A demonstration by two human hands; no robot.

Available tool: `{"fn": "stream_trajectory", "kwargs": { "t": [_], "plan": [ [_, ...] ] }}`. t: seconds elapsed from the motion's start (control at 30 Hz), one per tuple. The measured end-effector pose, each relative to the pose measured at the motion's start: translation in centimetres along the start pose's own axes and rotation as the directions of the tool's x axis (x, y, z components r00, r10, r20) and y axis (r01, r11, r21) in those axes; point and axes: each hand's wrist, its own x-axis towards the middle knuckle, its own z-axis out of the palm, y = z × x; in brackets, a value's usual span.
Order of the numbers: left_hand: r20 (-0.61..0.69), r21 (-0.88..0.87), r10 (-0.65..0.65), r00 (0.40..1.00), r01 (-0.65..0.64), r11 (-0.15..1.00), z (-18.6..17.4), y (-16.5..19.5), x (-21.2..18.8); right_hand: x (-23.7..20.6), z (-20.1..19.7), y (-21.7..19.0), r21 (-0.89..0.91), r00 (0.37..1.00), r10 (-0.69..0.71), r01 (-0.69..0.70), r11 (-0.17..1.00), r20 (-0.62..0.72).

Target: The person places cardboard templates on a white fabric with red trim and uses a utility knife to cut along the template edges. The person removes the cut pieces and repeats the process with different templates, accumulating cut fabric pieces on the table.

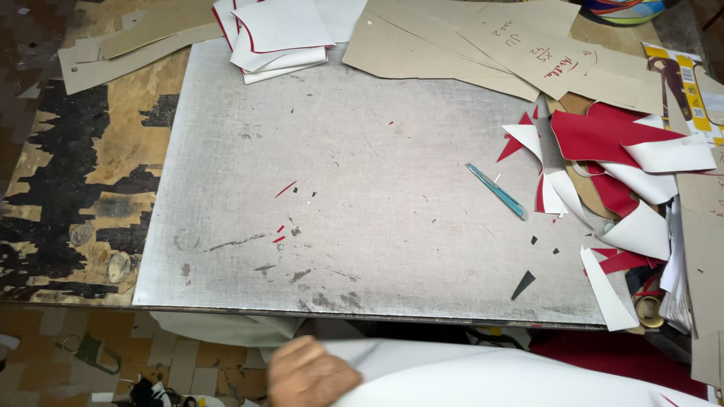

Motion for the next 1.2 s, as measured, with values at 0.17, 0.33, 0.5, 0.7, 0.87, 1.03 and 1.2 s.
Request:
{"fn": "stream_trajectory", "kwargs": {
  "t": [0.17,0.33,0.5,0.7,0.87,1.03,1.2],
  "plan": [
    [0.108,-0.349,-0.189,0.976,0.215,0.912,5.3,2.9,1.5,0.5,-4.2,-2.1,0.031,0.981,-0.164,0.168,0.985,-0.100],
    [-0.152,-0.113,-0.275,0.949,0.260,0.959,-7.0,-0.4,8.6,2.1,-6.5,-4.1,0.026,0.943,-0.288,0.296,0.955,-0.168],
    [-0.068,0.374,-0.158,0.985,0.172,0.911,-22.0,-1.4,11.2,4.9,-6.7,-5.9,-0.001,0.904,-0.382,0.389,0.921,-0.192],
    [-0.086,0.512,-0.266,0.960,0.272,0.815,-25.6,-15.0,20.6,10.5,-2.9,-7.7,-0.143,0.915,-0.347,0.322,0.936,-0.207],
    [-0.038,0.520,-0.815,0.579,0.708,0.478,-18.5,-27.9,24.7,17.5,3.8,-4.5,-0.524,0.927,-0.200,0.004,0.852,-0.318],
    [-0.029,0.554,-0.805,0.592,0.680,0.480,-14.5,-32.3,23.8,19.0,6.6,-3.9,-0.852,0.877,-0.312,-0.179,0.492,-0.365],
    [-0.188,0.408,-0.792,0.581,0.780,0.475,-13.3,-33.7,21.8,19.4,5.9,-3.8,-0.786,0.839,-0.296,-0.225,0.576,-0.457]
  ]
}}
